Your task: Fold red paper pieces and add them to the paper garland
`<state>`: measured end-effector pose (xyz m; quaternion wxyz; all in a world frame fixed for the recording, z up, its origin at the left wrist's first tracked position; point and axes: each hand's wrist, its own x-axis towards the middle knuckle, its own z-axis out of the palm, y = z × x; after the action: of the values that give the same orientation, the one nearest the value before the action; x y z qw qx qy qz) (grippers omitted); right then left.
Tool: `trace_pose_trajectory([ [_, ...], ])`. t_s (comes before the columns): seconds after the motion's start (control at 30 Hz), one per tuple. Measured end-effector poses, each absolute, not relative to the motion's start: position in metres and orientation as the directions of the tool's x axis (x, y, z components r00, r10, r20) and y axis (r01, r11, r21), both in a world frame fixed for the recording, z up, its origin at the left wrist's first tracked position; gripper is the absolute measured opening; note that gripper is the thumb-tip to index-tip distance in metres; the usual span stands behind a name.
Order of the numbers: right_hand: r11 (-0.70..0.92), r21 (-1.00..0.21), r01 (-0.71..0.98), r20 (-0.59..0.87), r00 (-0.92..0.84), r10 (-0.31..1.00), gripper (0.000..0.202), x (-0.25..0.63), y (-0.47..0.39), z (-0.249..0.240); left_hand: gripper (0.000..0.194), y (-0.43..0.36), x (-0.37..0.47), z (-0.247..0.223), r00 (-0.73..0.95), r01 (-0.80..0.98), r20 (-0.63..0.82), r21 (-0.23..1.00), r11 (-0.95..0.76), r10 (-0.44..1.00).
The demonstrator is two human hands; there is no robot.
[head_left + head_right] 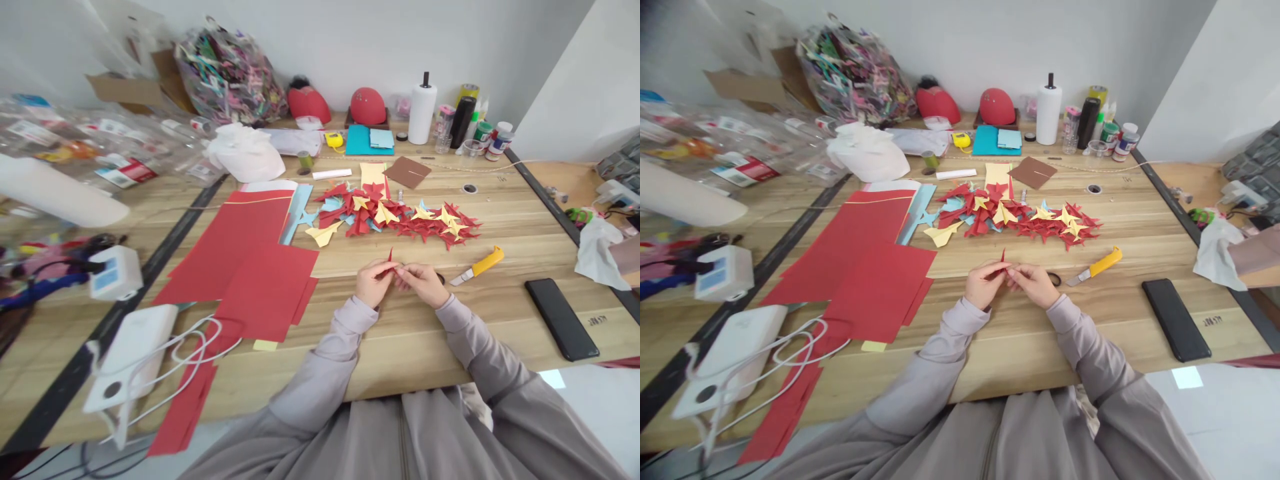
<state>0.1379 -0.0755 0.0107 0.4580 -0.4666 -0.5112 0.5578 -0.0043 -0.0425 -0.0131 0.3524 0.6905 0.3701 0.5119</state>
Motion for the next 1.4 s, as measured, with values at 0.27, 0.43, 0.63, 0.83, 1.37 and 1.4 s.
trace_pose_trajectory([
  [0.27, -0.316, -0.91, -0.269, -0.269, -0.197, 0.943, 0.027, 0.136, -0.076, 0.012, 0.021, -0.041, -0.003, -0.02, 0.213, 0.157, 0.47, 0.849, -0.504, 0.857],
  [0.43, -0.408, -0.833, -0.373, -0.356, -0.203, 0.912, 0.022, 0.137, -0.076, 0.013, 0.022, -0.041, -0.003, -0.022, 0.223, 0.148, 0.434, 0.87, -0.47, 0.873],
  [0.63, -0.458, -0.815, -0.354, -0.418, -0.188, 0.889, 0.02, 0.142, -0.075, 0.016, 0.016, -0.043, -0.003, -0.013, 0.294, 0.101, 0.446, 0.865, -0.492, 0.845],
  [0.83, -0.406, -0.893, -0.197, -0.383, -0.144, 0.912, 0.02, 0.149, -0.075, 0.021, 0.011, -0.047, -0.004, -0.004, 0.324, 0.11, 0.495, 0.826, -0.552, 0.806],
  [1.37, 0.029, -0.999, 0.041, 0.024, -0.127, 0.992, 0.022, 0.152, -0.081, 0.034, 0.022, -0.046, -0.004, 0.004, 0.368, -0.133, -0.014, 0.989, 0.068, 0.93],
  [1.4, 0.057, -0.994, 0.092, 0.045, -0.127, 0.991, 0.021, 0.151, -0.082, 0.034, 0.023, -0.046, -0.004, 0.004, 0.376, -0.133, -0.029, 0.987, 0.085, 0.926],
])
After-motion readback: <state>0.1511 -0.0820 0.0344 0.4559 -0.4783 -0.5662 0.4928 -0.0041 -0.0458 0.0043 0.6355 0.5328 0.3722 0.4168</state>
